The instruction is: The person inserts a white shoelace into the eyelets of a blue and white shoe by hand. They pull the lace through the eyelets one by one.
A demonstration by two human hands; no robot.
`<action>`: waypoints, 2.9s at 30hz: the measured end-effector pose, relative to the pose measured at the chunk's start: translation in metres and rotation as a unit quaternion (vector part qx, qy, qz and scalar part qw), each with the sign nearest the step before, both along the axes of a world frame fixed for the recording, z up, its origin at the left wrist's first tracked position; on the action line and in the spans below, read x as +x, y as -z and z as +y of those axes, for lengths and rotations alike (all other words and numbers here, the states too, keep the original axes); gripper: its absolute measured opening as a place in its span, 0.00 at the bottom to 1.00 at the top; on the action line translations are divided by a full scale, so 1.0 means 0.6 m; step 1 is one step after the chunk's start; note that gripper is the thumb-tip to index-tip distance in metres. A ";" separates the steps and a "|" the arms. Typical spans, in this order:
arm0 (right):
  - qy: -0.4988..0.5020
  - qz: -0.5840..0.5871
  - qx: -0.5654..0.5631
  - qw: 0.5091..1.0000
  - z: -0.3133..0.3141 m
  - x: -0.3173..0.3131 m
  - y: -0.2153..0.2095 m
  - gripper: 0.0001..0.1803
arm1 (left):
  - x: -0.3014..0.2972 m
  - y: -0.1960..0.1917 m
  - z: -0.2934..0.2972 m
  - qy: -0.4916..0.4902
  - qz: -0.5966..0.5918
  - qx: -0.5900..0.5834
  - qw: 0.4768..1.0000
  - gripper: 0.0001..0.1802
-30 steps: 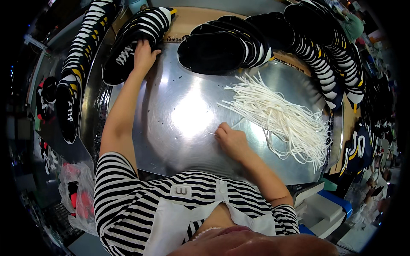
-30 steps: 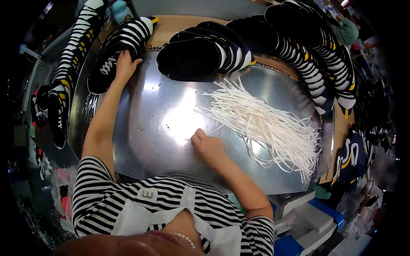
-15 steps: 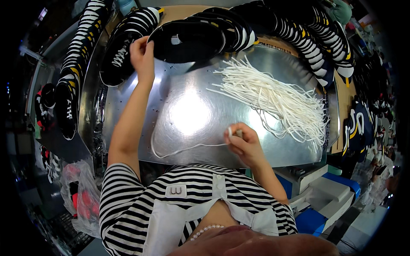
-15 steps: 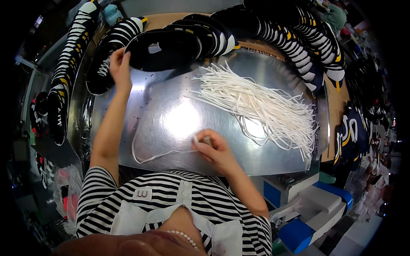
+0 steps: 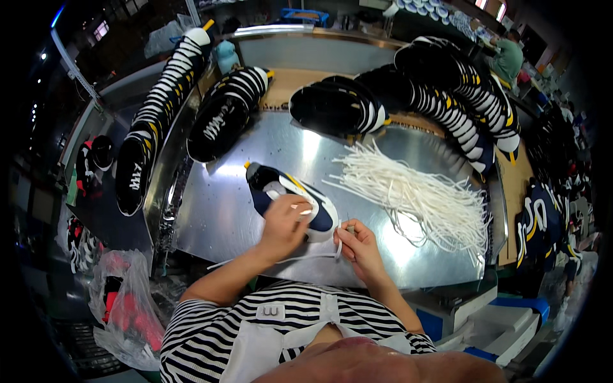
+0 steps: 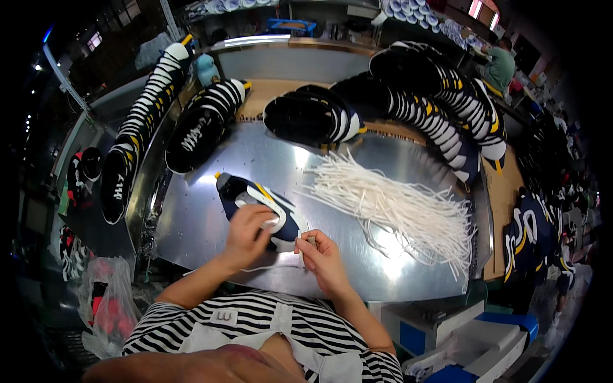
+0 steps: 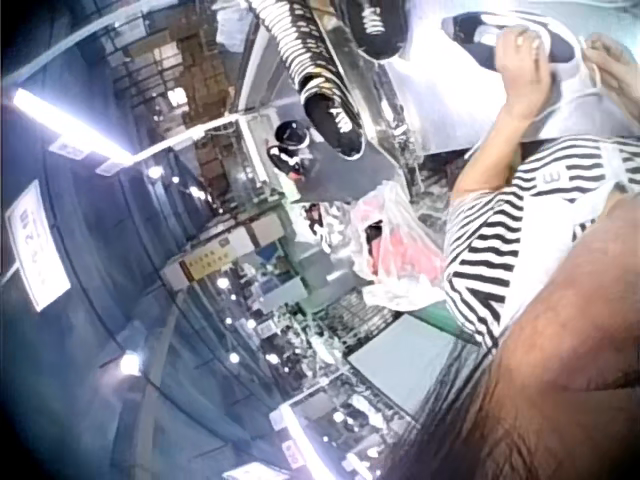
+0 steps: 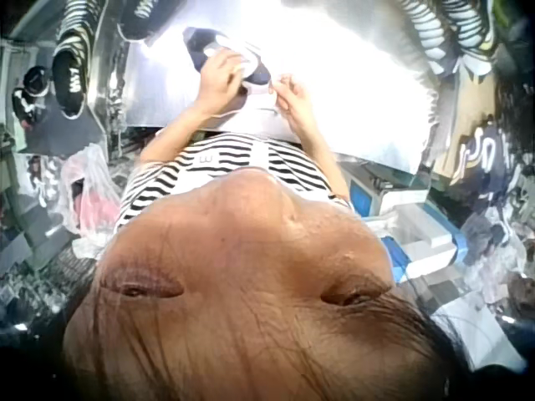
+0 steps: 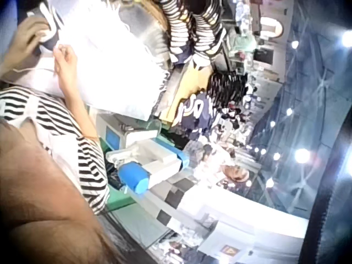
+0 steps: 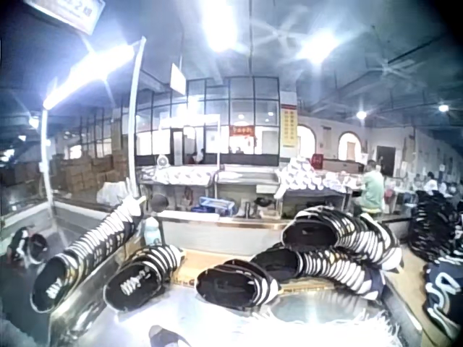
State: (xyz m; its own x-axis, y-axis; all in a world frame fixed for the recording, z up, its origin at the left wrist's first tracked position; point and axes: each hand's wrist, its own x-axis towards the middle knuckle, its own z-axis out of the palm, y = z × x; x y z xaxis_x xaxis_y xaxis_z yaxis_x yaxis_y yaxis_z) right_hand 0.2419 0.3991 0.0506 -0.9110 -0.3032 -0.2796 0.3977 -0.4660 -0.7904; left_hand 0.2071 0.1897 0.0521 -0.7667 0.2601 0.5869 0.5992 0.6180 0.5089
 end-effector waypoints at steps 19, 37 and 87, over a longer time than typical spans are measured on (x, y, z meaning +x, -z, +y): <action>0.155 0.123 0.215 0.956 -0.069 -0.092 0.049 0.05 | -0.082 0.001 -0.049 0.162 -0.682 0.335 0.630 0.33; 0.157 0.139 0.147 0.967 -0.059 -0.060 0.048 0.17 | -0.022 0.028 0.018 0.087 -0.533 0.472 0.697 0.13; -0.055 0.285 0.562 0.774 0.031 -0.044 -0.054 0.15 | 0.001 0.030 -0.020 0.065 -0.540 0.294 0.786 0.16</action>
